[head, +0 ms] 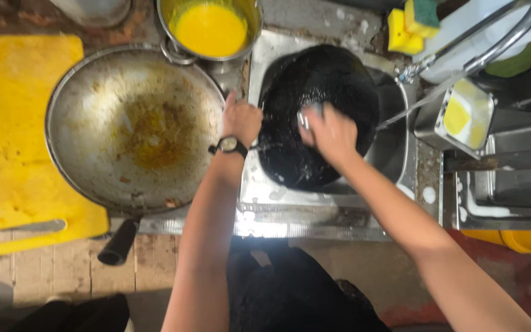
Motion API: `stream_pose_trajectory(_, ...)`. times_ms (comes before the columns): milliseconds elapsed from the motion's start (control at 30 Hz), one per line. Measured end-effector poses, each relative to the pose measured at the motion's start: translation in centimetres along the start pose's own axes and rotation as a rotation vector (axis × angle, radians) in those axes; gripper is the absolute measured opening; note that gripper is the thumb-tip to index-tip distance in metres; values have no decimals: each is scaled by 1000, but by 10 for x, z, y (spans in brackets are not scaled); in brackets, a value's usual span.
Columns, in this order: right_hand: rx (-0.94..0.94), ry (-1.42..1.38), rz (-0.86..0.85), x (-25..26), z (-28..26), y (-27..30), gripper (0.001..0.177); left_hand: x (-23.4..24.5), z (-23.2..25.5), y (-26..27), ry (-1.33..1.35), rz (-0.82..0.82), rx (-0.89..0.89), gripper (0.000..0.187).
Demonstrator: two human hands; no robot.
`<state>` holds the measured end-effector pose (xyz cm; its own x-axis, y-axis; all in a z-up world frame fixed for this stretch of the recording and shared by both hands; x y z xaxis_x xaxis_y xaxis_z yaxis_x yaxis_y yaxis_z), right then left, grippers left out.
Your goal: The person scrubs a large black pan with a metal scouring pad under running water, rinses it, then places it aside. The person then scrubs a second metal pan with a yellow sponge and rinses it under the tap.
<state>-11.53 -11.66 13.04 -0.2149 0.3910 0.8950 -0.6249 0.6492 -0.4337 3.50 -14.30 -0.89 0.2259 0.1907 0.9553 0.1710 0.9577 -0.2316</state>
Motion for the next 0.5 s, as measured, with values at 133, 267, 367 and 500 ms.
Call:
stream_pose_trajectory(133,-229,85,-80,-48,-5,-36,35,-8,-4,2,-29,-70,6,28)
stream_pose_trajectory(267,-25,-55,-2,-8,-32,29,36,-2,-2,-7,-44,-36,-14,27)
stream_pose_trajectory(367,-213,-95,8,12,29,22,33,-4,-3,-1,-7,-56,-6,26)
stream_pose_trajectory(500,-358,16,152,-6,73,-56,37,-5,-5,-5,-6,-25,-36,23)
Point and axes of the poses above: each hand's wrist, its own y-axis away from the middle knuckle, its own x-axis out of the back of the hand, z = x × y, the point moved 10 cm from there along -y, towards the middle knuckle, and after that the axes turned 7 degrees about -x, right-handed, at the moved point
